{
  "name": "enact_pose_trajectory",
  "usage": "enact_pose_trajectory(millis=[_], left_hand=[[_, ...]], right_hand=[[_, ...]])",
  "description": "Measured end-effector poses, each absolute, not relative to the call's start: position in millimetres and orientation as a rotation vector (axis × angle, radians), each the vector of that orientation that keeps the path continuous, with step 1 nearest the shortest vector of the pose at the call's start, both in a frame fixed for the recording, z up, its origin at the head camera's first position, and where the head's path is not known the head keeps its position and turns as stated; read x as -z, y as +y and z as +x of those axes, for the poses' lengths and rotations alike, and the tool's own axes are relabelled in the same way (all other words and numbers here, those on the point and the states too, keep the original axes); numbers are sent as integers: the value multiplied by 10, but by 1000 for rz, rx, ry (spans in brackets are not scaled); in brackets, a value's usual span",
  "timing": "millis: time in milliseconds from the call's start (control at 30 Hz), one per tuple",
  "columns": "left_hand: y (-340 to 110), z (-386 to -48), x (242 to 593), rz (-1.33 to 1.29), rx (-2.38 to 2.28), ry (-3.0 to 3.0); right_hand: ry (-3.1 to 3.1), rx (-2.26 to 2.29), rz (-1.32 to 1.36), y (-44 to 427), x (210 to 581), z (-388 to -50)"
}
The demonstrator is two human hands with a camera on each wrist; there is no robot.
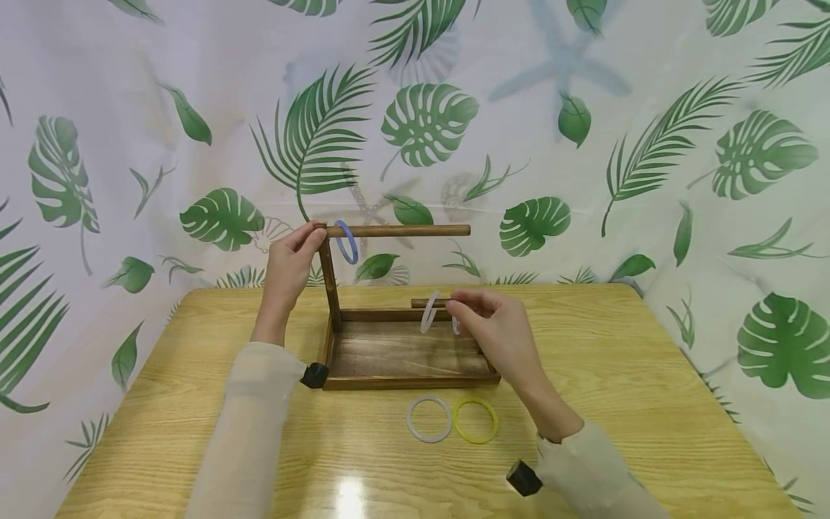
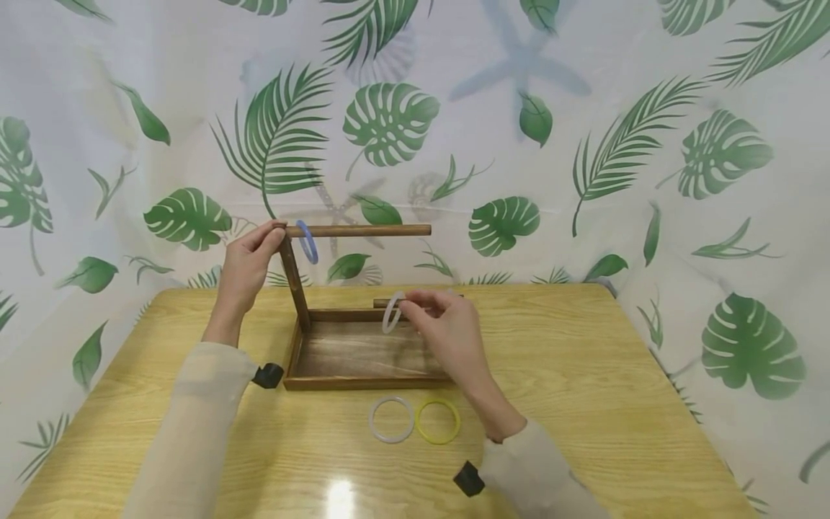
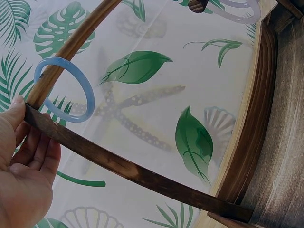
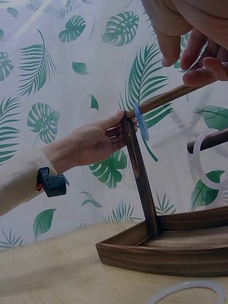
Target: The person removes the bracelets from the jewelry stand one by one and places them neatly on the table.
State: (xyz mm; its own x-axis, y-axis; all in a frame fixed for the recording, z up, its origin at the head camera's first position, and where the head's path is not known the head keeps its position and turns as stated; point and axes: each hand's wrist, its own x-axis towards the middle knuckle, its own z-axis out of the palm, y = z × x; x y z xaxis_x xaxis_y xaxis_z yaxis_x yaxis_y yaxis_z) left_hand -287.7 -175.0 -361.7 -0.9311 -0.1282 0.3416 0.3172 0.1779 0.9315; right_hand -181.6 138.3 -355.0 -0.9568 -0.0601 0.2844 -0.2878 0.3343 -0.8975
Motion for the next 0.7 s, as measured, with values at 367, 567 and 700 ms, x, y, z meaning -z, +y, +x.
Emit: enact_pose_trajectory(millis=[367, 567, 700], left_hand=[[-1750, -2878, 3618, -180, 1799, -2118], [-1748, -2881, 3621, -168, 1805, -2120], [-1750, -2880, 3621, -169, 1820, -2112]], right_hand=[[-2324, -1666, 350, 1235, 3446, -1945], [-2302, -1659, 387, 1171, 3454, -2020], [-2287, -1666, 391, 1127, 3462, -2071]])
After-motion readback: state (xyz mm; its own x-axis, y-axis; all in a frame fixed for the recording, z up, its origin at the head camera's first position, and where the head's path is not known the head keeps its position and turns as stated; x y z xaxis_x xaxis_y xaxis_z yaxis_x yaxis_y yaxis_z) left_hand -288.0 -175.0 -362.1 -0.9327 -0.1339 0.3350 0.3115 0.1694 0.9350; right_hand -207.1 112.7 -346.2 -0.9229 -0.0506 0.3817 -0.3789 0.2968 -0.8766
